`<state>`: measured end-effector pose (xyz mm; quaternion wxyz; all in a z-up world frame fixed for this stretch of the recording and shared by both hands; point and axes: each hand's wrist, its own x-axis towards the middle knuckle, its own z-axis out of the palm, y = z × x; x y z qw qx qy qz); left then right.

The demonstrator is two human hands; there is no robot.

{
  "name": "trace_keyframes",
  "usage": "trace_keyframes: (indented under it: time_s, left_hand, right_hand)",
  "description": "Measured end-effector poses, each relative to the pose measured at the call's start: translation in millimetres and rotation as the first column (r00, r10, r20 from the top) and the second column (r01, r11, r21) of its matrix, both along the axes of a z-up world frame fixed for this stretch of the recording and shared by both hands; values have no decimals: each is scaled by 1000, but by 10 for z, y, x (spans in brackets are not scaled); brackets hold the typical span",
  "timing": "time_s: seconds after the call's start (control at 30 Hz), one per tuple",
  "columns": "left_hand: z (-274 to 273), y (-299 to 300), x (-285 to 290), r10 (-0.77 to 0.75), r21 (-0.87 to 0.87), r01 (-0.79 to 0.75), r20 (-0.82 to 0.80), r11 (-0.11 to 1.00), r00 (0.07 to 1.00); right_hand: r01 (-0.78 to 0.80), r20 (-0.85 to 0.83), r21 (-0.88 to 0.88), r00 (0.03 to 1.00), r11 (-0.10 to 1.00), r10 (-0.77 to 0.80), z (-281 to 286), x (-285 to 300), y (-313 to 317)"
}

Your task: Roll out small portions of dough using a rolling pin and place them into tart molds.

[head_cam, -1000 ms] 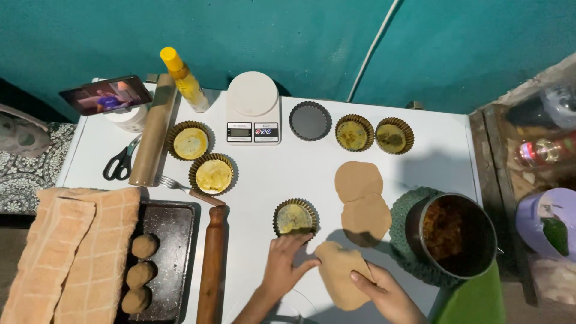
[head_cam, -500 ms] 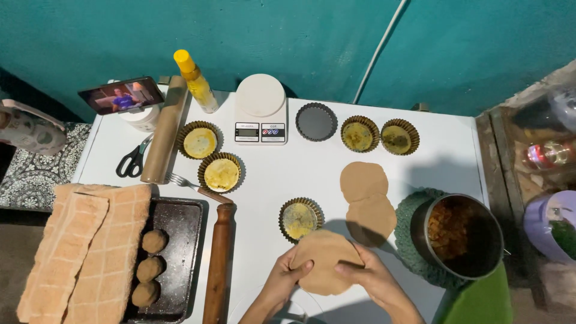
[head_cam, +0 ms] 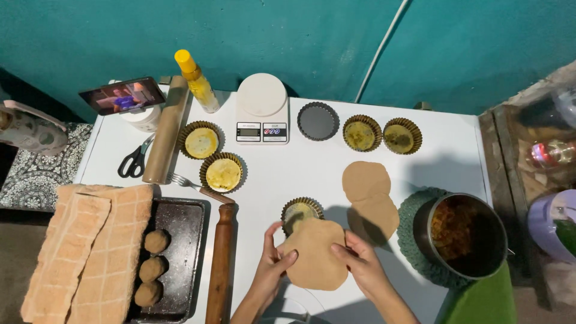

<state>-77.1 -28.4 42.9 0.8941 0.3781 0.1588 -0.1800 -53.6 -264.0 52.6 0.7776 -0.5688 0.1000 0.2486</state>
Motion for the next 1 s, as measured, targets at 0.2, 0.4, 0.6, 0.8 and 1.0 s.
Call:
trace_keyframes:
  time_s: [0.2, 0.4, 0.6, 0.8, 1.0]
  left_hand:
    - [-376, 169, 79, -274, 478, 178, 139, 860, 952]
    - [-142, 263, 336, -309, 580, 119, 241, 806, 920]
    - [-318, 155, 526, -257, 687, 7, 262, 726, 930]
    - [-696, 96, 627, -162, 665, -74, 286, 743, 944]
    - [-302, 74, 671, -180, 807, -16, 151, 591, 972]
  right_hand:
    - [-96, 59, -184, 992, 978, 108, -150, 96, 76]
    - [-65, -149, -226, 988, 972, 31, -382, 287, 68]
    - [119, 197, -512, 980, 851, -19, -283, 439, 299]
    - [288, 420, -657, 907, 697, 21, -793, 599, 342]
    - [270, 356, -709, 934, 651, 0, -471, 642, 473]
